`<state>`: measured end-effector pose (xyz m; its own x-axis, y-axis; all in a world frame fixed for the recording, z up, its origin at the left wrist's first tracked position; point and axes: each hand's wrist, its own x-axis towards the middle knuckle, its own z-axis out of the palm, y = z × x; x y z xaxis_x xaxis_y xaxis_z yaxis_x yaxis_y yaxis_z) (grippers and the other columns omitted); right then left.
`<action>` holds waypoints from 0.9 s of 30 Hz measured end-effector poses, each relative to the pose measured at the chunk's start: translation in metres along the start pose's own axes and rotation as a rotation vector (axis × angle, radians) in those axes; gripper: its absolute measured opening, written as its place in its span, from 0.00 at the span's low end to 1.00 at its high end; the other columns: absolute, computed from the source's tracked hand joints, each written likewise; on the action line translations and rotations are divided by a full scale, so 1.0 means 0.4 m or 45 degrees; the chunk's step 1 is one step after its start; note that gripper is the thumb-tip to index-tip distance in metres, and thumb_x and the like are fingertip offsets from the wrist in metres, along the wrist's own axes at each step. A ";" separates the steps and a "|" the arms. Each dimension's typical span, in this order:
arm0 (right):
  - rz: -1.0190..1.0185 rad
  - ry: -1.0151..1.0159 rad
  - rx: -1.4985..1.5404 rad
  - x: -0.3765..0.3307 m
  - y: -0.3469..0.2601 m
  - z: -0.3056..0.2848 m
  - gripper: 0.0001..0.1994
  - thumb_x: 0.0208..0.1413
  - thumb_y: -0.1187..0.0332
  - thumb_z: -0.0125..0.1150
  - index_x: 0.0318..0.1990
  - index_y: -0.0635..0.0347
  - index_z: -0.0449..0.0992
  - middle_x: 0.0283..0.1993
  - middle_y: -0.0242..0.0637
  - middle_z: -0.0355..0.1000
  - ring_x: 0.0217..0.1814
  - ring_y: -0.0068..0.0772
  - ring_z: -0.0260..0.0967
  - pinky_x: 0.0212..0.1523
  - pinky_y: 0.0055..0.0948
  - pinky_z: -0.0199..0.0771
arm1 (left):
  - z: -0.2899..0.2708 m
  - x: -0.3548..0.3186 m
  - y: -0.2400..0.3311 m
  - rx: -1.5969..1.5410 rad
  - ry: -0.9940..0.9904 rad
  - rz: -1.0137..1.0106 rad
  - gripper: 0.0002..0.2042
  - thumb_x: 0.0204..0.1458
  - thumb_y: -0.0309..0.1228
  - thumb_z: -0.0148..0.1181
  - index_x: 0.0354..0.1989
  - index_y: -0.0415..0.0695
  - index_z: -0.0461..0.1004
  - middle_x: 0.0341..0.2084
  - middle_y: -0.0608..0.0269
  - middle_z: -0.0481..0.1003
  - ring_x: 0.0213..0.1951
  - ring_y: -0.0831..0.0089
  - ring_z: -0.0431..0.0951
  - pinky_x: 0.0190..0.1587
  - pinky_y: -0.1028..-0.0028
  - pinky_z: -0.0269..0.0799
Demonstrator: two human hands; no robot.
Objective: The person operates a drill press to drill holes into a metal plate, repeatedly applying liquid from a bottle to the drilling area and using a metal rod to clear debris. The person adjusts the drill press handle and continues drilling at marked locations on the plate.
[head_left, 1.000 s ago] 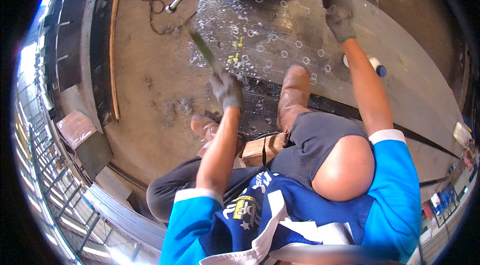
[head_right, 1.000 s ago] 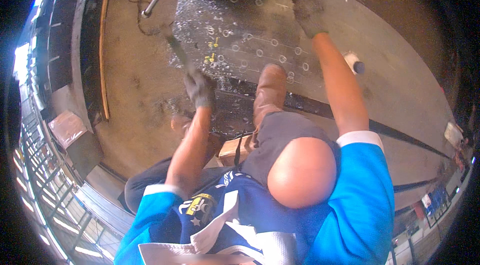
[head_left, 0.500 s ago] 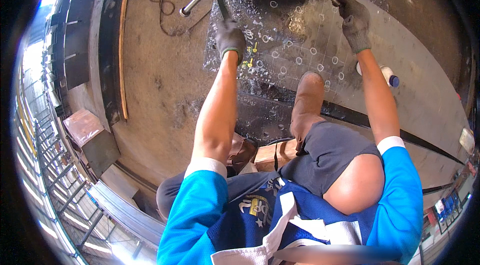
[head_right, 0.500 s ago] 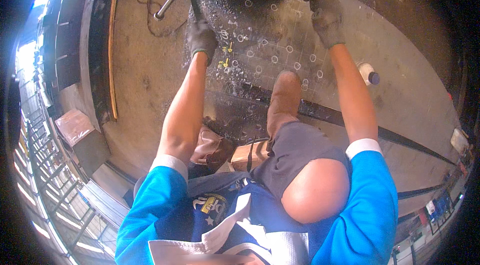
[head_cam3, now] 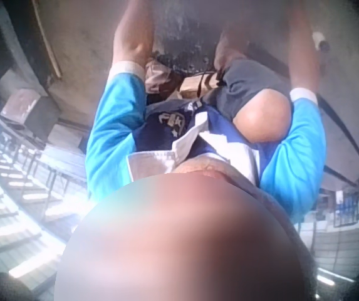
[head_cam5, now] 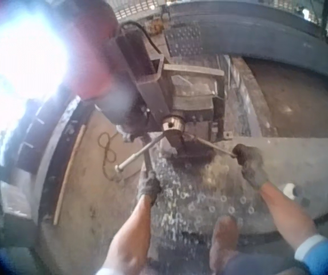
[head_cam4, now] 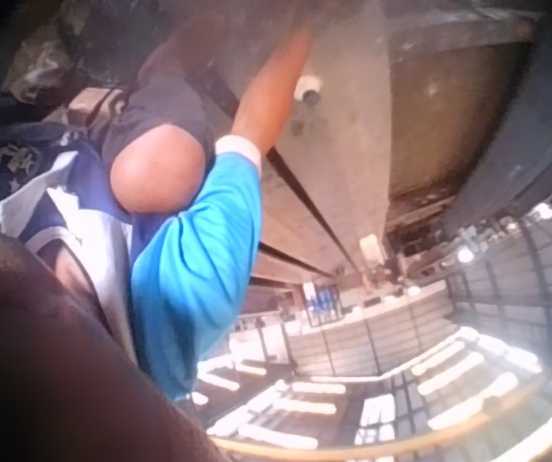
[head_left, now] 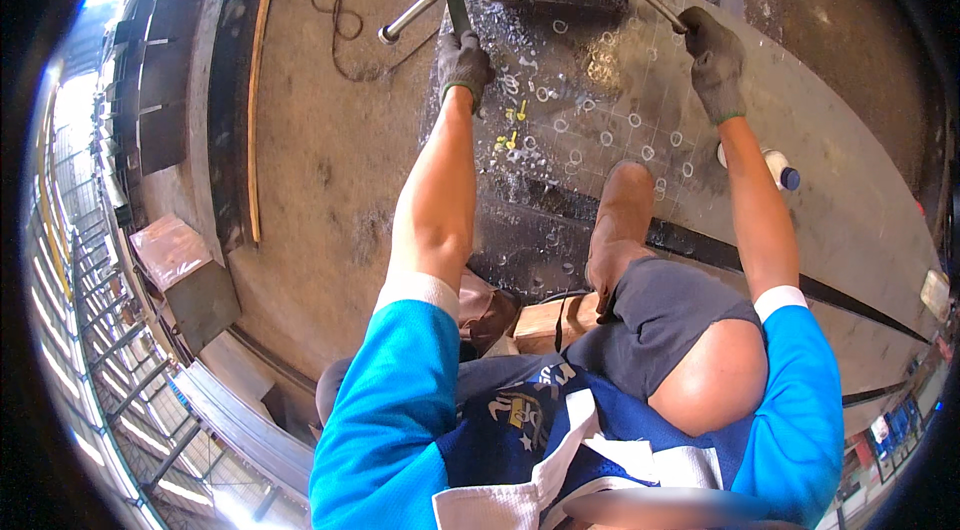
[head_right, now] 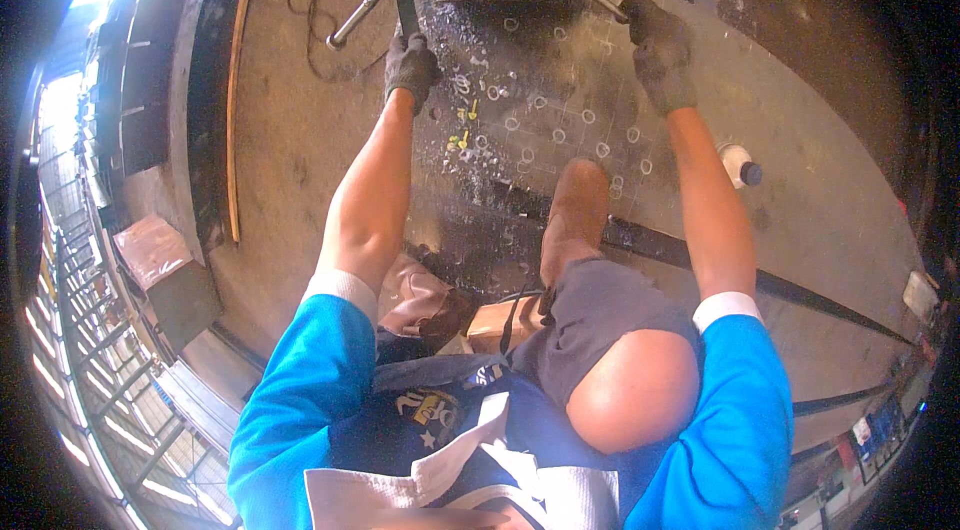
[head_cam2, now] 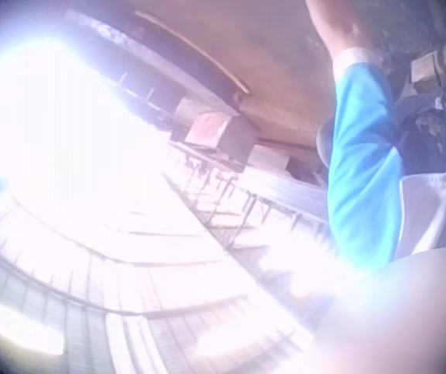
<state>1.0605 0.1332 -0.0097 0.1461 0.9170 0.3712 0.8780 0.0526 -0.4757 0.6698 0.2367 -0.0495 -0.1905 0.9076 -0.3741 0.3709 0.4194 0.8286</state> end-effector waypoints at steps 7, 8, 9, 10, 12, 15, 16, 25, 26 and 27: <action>0.128 -0.064 0.036 0.054 -0.085 -0.008 0.07 0.61 0.68 0.57 0.42 0.49 0.80 0.26 0.40 0.74 0.27 0.39 0.73 0.29 0.38 0.67 | -0.133 0.184 -0.084 0.497 0.280 -0.213 0.20 0.64 0.44 0.51 0.43 0.37 0.79 0.37 0.38 0.82 0.45 0.40 0.83 0.47 0.50 0.75; 0.119 -0.053 0.020 0.063 -0.089 -0.001 0.07 0.61 0.68 0.57 0.42 0.49 0.80 0.26 0.39 0.74 0.27 0.38 0.73 0.29 0.37 0.67 | -0.126 0.184 -0.093 0.305 0.479 -0.281 0.21 0.64 0.45 0.50 0.42 0.36 0.78 0.38 0.37 0.81 0.44 0.39 0.82 0.46 0.49 0.74; 0.117 -0.047 -0.005 0.071 -0.092 0.006 0.07 0.61 0.68 0.57 0.42 0.49 0.80 0.26 0.39 0.74 0.27 0.37 0.72 0.29 0.37 0.67 | -0.124 0.174 -0.097 0.096 0.571 -0.381 0.22 0.65 0.47 0.50 0.41 0.36 0.77 0.38 0.36 0.81 0.44 0.38 0.82 0.46 0.48 0.74; 0.110 -0.045 -0.024 0.078 -0.095 0.014 0.06 0.61 0.69 0.58 0.42 0.49 0.80 0.26 0.39 0.74 0.27 0.37 0.72 0.28 0.37 0.67 | -0.113 0.140 -0.108 0.283 0.623 -0.244 0.23 0.66 0.49 0.49 0.42 0.37 0.77 0.41 0.35 0.81 0.44 0.34 0.81 0.48 0.44 0.72; 0.132 -0.066 -0.040 0.085 -0.105 0.030 0.08 0.60 0.69 0.56 0.43 0.50 0.79 0.28 0.41 0.75 0.28 0.40 0.73 0.30 0.39 0.68 | -0.109 0.041 -0.130 0.462 0.560 -0.025 0.23 0.66 0.49 0.47 0.45 0.39 0.76 0.41 0.36 0.80 0.45 0.33 0.79 0.50 0.43 0.71; 0.196 -0.095 -0.042 0.077 -0.129 0.057 0.09 0.59 0.69 0.55 0.44 0.51 0.79 0.30 0.42 0.76 0.30 0.44 0.73 0.31 0.40 0.69 | -0.128 -0.154 -0.188 0.494 0.294 0.273 0.17 0.67 0.44 0.48 0.48 0.44 0.76 0.38 0.40 0.80 0.43 0.38 0.80 0.48 0.47 0.73; 0.194 -0.082 -0.049 0.072 -0.138 0.067 0.08 0.60 0.69 0.57 0.43 0.50 0.80 0.28 0.39 0.76 0.28 0.39 0.73 0.29 0.38 0.68 | -0.132 -0.197 -0.203 0.471 0.190 0.375 0.15 0.67 0.41 0.48 0.49 0.45 0.76 0.37 0.42 0.80 0.42 0.39 0.81 0.46 0.48 0.74; 0.158 -0.131 -0.131 0.012 -0.193 0.104 0.06 0.59 0.70 0.61 0.42 0.51 0.80 0.30 0.39 0.78 0.27 0.36 0.74 0.29 0.37 0.69 | -0.293 -0.014 -0.258 1.097 -0.091 0.453 0.17 0.59 0.38 0.58 0.57 0.56 0.78 0.44 0.49 0.82 0.46 0.45 0.83 0.46 0.50 0.77; 0.149 -0.168 -0.129 0.011 -0.200 0.102 0.06 0.59 0.71 0.61 0.42 0.51 0.80 0.30 0.39 0.78 0.27 0.35 0.74 0.29 0.37 0.69 | -0.344 -0.002 -0.277 1.153 0.003 0.186 0.17 0.57 0.39 0.60 0.54 0.54 0.80 0.41 0.47 0.82 0.47 0.44 0.82 0.47 0.50 0.76; 0.094 -0.091 -0.108 0.012 -0.207 0.101 0.05 0.59 0.71 0.61 0.42 0.51 0.80 0.29 0.39 0.78 0.27 0.32 0.73 0.29 0.36 0.68 | -0.384 0.010 -0.294 1.074 0.197 0.174 0.15 0.58 0.41 0.59 0.51 0.51 0.81 0.39 0.45 0.82 0.47 0.44 0.81 0.47 0.50 0.75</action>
<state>0.9702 0.1491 -0.0008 0.1817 0.9430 0.2787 0.9019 -0.0469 -0.4294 0.4860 0.1878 -0.0846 -0.1938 0.9640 -0.1823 0.9378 0.2366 0.2540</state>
